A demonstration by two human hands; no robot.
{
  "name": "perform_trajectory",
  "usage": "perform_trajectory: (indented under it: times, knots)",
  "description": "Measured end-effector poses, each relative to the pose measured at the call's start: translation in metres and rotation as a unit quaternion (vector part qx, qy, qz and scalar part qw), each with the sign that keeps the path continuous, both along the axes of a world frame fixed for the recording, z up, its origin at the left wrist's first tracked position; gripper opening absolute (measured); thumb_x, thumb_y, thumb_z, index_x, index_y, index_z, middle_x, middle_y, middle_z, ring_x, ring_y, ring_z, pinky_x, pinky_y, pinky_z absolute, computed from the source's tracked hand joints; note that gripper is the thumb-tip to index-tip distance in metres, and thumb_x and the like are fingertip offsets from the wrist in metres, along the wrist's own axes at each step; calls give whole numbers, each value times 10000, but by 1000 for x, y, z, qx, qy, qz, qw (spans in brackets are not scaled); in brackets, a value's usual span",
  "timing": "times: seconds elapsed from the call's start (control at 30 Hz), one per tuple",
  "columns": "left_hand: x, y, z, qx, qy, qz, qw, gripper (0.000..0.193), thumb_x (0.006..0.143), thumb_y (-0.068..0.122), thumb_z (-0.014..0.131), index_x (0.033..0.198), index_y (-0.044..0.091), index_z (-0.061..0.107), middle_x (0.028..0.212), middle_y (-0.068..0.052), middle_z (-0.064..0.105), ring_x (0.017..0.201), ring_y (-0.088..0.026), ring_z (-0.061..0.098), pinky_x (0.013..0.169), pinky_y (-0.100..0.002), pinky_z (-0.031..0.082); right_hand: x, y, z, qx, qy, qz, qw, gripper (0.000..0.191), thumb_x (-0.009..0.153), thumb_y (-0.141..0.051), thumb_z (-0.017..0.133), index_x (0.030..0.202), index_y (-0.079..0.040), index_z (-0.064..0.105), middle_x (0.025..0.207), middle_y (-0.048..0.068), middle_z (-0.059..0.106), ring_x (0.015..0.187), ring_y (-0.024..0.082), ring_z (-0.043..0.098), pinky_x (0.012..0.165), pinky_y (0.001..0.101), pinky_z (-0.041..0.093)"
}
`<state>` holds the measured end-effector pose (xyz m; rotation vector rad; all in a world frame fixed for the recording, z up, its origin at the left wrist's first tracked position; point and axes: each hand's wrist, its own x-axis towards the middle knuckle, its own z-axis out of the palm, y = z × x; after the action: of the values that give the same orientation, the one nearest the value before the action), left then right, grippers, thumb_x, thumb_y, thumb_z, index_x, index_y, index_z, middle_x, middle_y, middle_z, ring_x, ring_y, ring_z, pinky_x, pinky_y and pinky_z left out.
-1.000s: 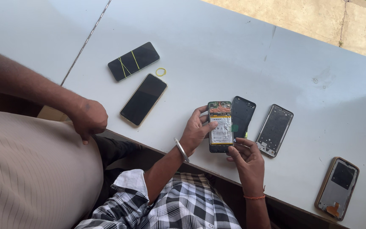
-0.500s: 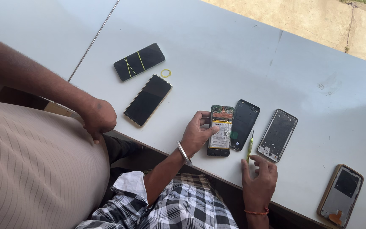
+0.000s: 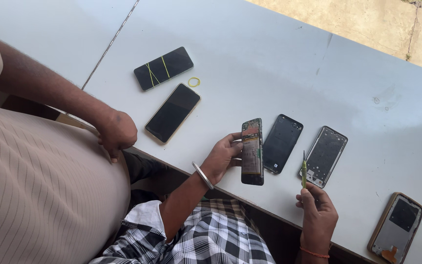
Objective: The person uses a screwdriver to open a smartphone and remove internal components. They unscrew the back plate, disconnect the battery, and lift out the motherboard and other parts, placing them on the table.
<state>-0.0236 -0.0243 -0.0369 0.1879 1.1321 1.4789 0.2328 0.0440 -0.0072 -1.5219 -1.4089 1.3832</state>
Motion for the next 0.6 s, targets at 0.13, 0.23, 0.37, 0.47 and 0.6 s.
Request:
perform_trajectory:
  times: [0.13,0.23,0.37,0.47,0.6]
  knots:
    - [6,-1,-4,225,-289,17,930,459,1084,145,551,1489,-29,426,1015,-52,582,839,-141,602,762,-302,556,-3,0,-7,-83,120,-10,989,294,1010,-98,618,1242,81,644,1000,122,660,826,138,628,721,271,523]
    - [9,-1,-1,300,-419,-11,857,552,1023,204,578,1490,-12,379,1022,-66,582,849,-160,598,778,-292,547,-8,-1,-9,-92,140,1,986,301,1010,-92,602,1249,89,618,1044,131,678,826,134,619,716,272,513]
    - [7,-3,-2,329,-448,-17,831,633,981,224,574,1513,-43,359,1055,-98,589,879,-180,610,806,-301,551,-16,-5,-8,-90,142,34,985,308,1009,-100,602,1263,76,615,1038,156,696,836,157,642,715,281,529]
    - [3,-2,-6,280,-277,17,919,499,1097,108,525,1552,-69,422,1103,-93,601,900,-172,606,814,-314,532,-29,-11,-10,-83,111,71,988,310,1008,-115,584,1249,78,610,998,184,715,863,215,720,743,324,602]
    - [0,0,-9,11,218,84,972,411,1079,139,361,1455,28,486,1217,-94,665,1082,-144,652,974,-312,540,-62,-9,-20,-54,144,128,980,310,1010,-122,581,1238,88,592,1023,183,747,967,234,758,892,343,644]
